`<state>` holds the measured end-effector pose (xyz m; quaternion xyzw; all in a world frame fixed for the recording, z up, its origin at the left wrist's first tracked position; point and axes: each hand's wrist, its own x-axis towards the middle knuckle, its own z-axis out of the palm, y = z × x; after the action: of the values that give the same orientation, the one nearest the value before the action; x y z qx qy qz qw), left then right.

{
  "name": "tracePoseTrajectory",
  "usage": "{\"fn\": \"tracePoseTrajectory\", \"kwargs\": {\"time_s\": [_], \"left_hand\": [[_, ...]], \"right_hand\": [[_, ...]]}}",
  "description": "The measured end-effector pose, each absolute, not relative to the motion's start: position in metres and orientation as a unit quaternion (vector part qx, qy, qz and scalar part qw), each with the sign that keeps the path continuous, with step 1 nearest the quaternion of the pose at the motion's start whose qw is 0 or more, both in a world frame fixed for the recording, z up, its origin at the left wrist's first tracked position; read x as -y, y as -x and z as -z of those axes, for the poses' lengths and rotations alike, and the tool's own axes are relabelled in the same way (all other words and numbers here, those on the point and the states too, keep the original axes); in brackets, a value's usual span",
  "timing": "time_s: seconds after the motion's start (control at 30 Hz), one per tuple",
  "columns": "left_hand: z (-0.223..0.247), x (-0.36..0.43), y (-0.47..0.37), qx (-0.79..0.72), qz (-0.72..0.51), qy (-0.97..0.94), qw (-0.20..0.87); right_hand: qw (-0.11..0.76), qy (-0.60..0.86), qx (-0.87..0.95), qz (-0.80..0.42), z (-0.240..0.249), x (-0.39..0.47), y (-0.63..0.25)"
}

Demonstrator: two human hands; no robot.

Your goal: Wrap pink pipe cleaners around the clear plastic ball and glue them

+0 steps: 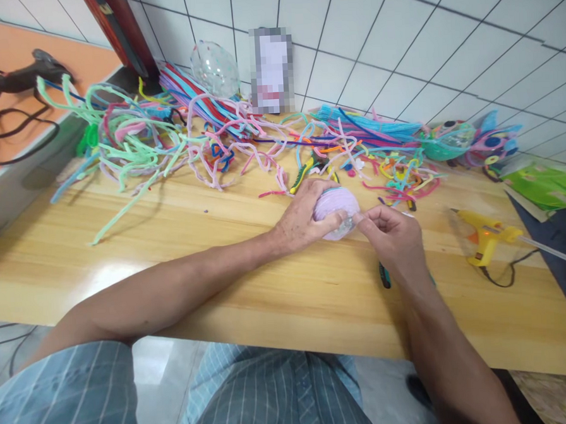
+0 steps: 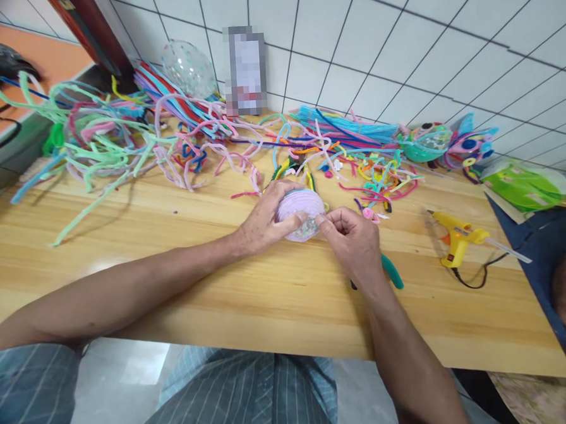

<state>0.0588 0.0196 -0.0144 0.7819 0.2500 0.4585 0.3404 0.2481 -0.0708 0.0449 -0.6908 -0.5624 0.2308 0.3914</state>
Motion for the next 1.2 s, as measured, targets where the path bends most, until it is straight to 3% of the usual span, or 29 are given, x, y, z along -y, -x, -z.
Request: {"fn": "tracePoseTrajectory", "kwargs": {"time_s": [0.27, 1.2], "left_hand": [[0.014, -0.019, -0.059, -0.272, -0.474, -0.757, 0.359], [0.016, -0.017, -0.056, -0.257, -0.455, -0.759, 0.39]], "right_hand": [[0.376, 0.667, 0.566, -0.306, -0.05, 0.065, -0.256], [0.382, 0.666, 0.554, -0.32, -0.047, 0.061, -0.253]]}}
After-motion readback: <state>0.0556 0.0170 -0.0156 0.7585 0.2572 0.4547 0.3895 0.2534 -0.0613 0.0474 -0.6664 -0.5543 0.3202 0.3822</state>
